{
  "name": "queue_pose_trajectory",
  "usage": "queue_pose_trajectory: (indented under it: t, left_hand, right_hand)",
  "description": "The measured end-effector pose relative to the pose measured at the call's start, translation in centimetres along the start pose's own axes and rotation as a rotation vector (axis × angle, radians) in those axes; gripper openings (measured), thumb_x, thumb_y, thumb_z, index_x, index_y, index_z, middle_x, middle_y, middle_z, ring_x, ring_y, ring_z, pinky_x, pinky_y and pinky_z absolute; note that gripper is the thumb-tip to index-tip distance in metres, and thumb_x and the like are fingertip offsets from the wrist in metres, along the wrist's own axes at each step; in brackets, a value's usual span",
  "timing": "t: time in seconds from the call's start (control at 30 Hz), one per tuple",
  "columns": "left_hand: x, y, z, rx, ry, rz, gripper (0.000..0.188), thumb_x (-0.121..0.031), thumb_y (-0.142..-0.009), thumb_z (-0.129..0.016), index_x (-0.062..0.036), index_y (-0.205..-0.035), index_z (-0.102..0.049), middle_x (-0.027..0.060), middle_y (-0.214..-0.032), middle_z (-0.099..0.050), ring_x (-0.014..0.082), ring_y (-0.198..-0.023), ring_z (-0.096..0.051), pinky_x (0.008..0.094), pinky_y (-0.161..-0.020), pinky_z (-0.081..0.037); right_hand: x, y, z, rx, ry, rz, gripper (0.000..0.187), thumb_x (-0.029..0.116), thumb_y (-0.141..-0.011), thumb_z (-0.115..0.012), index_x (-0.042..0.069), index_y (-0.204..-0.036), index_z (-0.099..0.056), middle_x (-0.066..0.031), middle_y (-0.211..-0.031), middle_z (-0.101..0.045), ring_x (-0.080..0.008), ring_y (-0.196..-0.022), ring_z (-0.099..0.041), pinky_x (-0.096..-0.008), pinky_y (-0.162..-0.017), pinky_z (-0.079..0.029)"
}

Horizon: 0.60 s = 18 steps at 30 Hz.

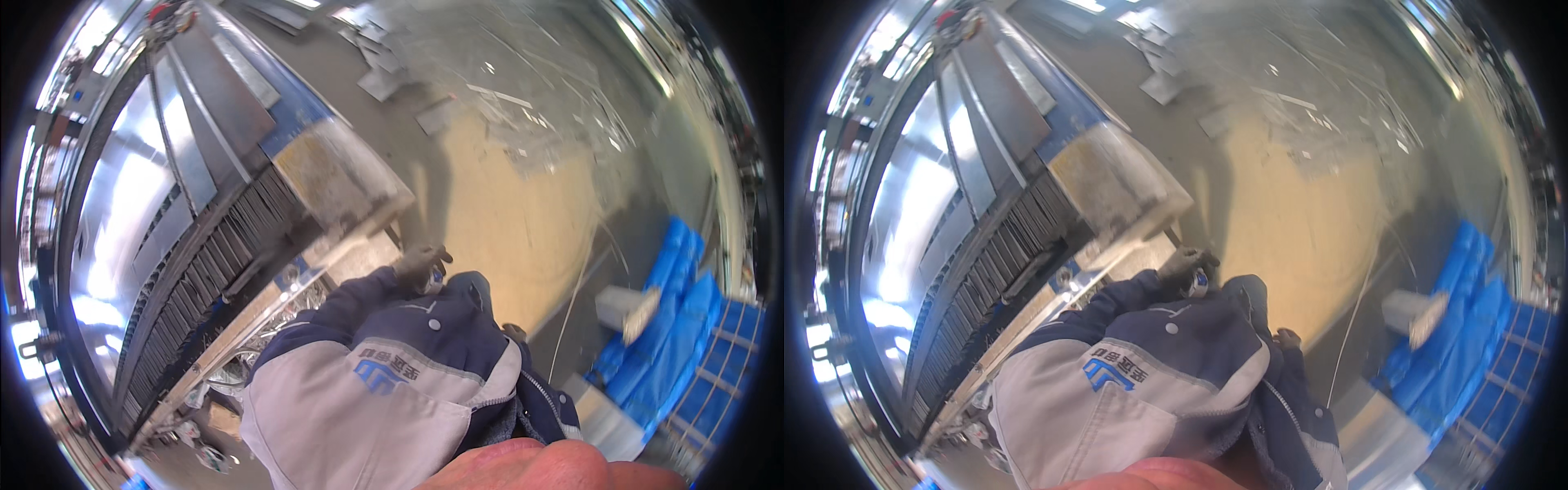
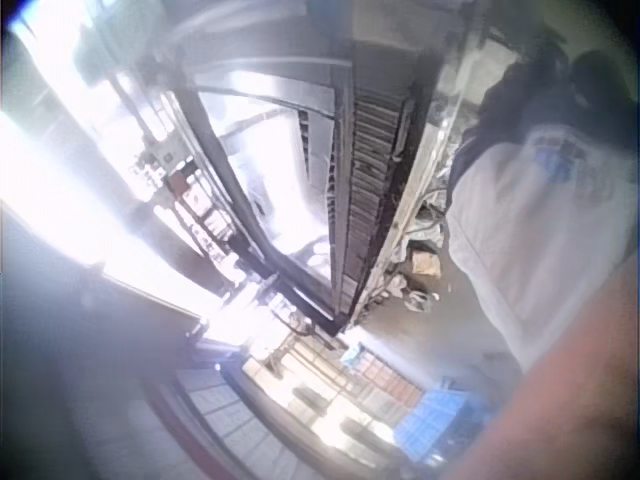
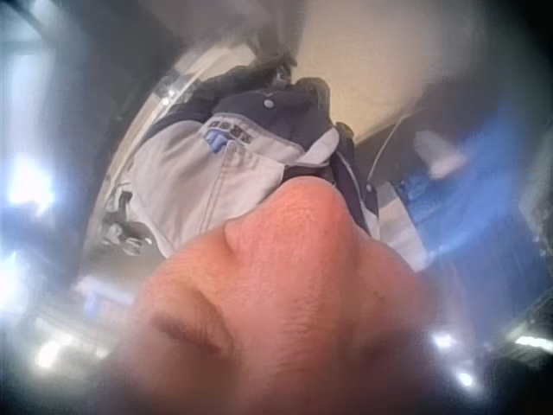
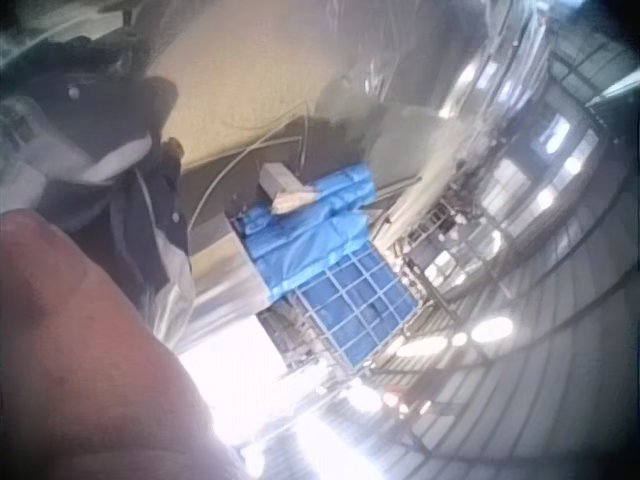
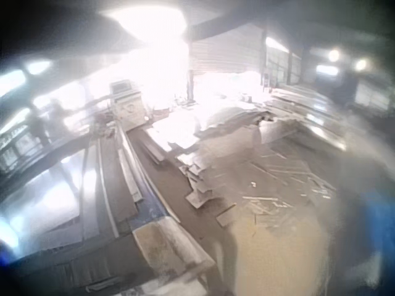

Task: The person organizes papers and small items on a cluttered desk, then uses a handheld controller and a tape measure on a metal sheet. They also use a calculator and write on paper while handling various tools and documents.

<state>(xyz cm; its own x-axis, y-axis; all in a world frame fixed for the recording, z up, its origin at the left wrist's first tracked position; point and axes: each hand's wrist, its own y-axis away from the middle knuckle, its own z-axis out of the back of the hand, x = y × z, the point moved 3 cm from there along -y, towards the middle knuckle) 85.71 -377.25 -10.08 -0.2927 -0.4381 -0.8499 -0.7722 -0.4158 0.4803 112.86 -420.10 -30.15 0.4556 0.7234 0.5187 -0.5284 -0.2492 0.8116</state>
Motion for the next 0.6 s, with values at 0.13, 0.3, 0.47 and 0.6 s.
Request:
queue_pose_trajectory:
  t: [0.13, 0.3, 0.47, 0.6]
  left_hand:
    - [-5.2, -7.8, 4.9, -0.211, 0.253, 0.107, 0.043, -0.04, -0.106, -0.054, -0.0019, -0.112, -0.074, 0.0129, -0.091, -0.073, 0.0207, -0.076, -0.067, 0.0343, -0.069, -0.055]
    - [-8.6, -17.4, 10.9, -0.489, 0.389, 0.106, 0.05, -0.044, -0.106, -0.056, 0.0026, -0.11, -0.074, 0.0131, -0.091, -0.073, 0.0203, -0.077, -0.067, 0.0331, -0.069, -0.054]
    - [-14.6, -21.8, 16.5, -0.693, 0.603, -0.06, 0.051, -0.043, -0.106, -0.058, 0.0054, -0.109, -0.072, 0.0111, -0.086, -0.072, 0.0205, -0.073, -0.067, 0.0344, -0.066, -0.055]
    - [-16.1, -23.6, 22.3, -0.883, 0.467, -0.175, 0.045, -0.038, -0.107, -0.058, 0.004, -0.105, -0.072, 0.0087, -0.089, -0.071, 0.0182, -0.079, -0.068, 0.0341, -0.07, -0.056]
  right_hand:
    - [13.6, -13.1, 1.0, -0.083, 0.06, 0.051, 0.03, 0.015, -0.085, -0.068, -0.007, -0.104, -0.071, -0.0186, -0.082, -0.071, -0.0262, -0.068, -0.07, -0.0386, -0.055, -0.058]
    - [33.0, -29.2, -2.2, -0.004, 0.155, 0.148, 0.021, 0.011, -0.087, -0.062, 0.0, -0.103, -0.07, -0.0135, -0.072, -0.067, -0.0237, -0.053, -0.063, -0.0385, -0.046, -0.05]
    - [56.7, -33.0, -12.2, 0.165, 0.277, 0.057, 0.017, 0.014, -0.094, -0.058, 0.007, -0.107, -0.067, -0.0095, -0.066, -0.06, -0.0193, -0.046, -0.054, -0.0353, -0.038, -0.039]
    - [71.3, -36.2, -24.0, 0.247, 0.532, 0.163, 0.015, 0.017, -0.097, -0.058, 0.008, -0.106, -0.066, -0.0092, -0.067, -0.061, -0.0192, -0.044, -0.053, -0.035, -0.037, -0.038]
